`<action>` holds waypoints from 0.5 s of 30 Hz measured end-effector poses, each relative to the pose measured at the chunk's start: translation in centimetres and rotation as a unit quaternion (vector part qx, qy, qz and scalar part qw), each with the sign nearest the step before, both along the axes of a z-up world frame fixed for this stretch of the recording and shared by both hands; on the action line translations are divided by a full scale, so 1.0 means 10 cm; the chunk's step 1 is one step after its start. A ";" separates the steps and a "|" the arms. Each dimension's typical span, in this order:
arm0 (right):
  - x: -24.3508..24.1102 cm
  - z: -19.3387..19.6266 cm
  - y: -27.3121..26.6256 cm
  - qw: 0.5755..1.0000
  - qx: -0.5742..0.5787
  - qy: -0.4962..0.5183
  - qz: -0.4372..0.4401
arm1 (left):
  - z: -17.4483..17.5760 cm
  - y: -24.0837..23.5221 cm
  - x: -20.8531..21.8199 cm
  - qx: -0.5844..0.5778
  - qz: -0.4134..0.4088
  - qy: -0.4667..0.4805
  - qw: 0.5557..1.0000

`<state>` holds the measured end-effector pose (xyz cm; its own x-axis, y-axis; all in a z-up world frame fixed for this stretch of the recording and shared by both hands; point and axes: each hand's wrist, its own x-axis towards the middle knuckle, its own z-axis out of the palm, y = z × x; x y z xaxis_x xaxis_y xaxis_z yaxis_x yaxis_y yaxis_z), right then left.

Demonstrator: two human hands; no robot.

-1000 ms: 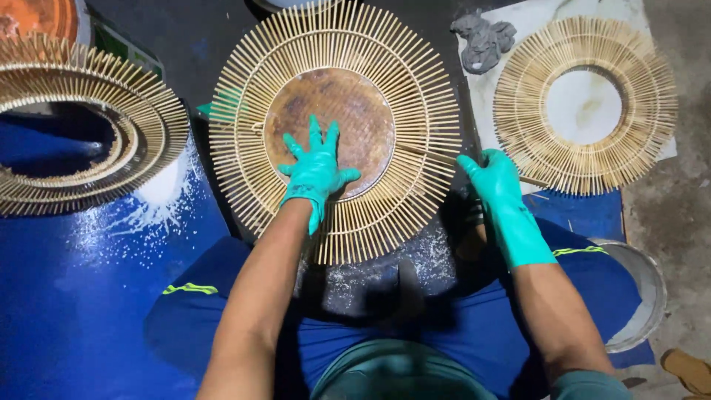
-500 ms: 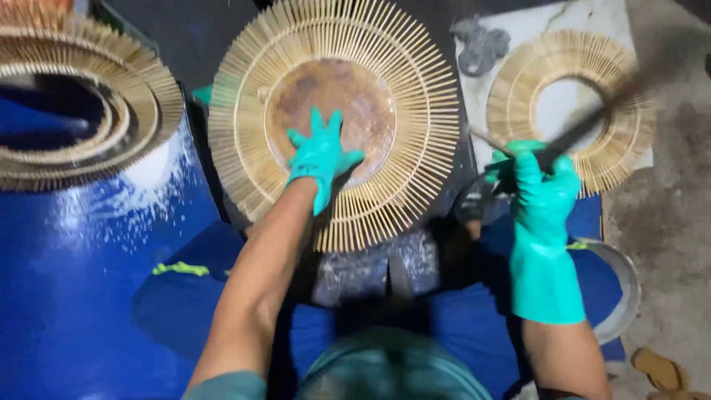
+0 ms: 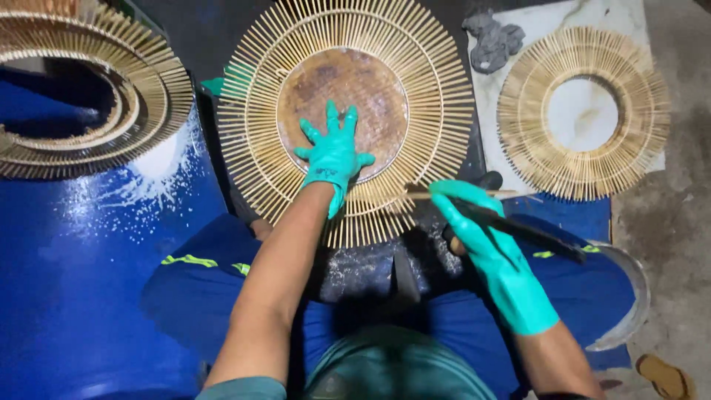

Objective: Applying adhesive and cleaning bamboo slats on a circular frame.

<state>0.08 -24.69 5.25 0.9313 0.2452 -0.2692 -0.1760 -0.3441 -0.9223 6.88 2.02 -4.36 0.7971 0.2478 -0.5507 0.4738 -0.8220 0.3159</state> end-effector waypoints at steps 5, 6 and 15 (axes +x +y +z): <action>0.03 -0.04 -0.11 0.998 0.007 -0.035 0.052 | -0.11 0.05 -0.05 -0.001 -0.013 -0.011 1.000; 0.01 0.03 -0.14 0.992 0.015 -0.087 0.095 | -0.14 0.07 -0.07 -0.003 -0.023 -0.014 1.000; -0.05 -0.02 -0.14 0.983 -0.042 -0.157 0.085 | -0.10 0.26 -0.03 0.003 -0.082 -0.010 0.997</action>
<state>-0.45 -26.05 5.08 0.9190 0.3942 -0.0019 0.1789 -0.4213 -0.8891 6.63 4.65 -5.36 0.8376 0.1159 -0.5338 0.3265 -0.8897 0.3191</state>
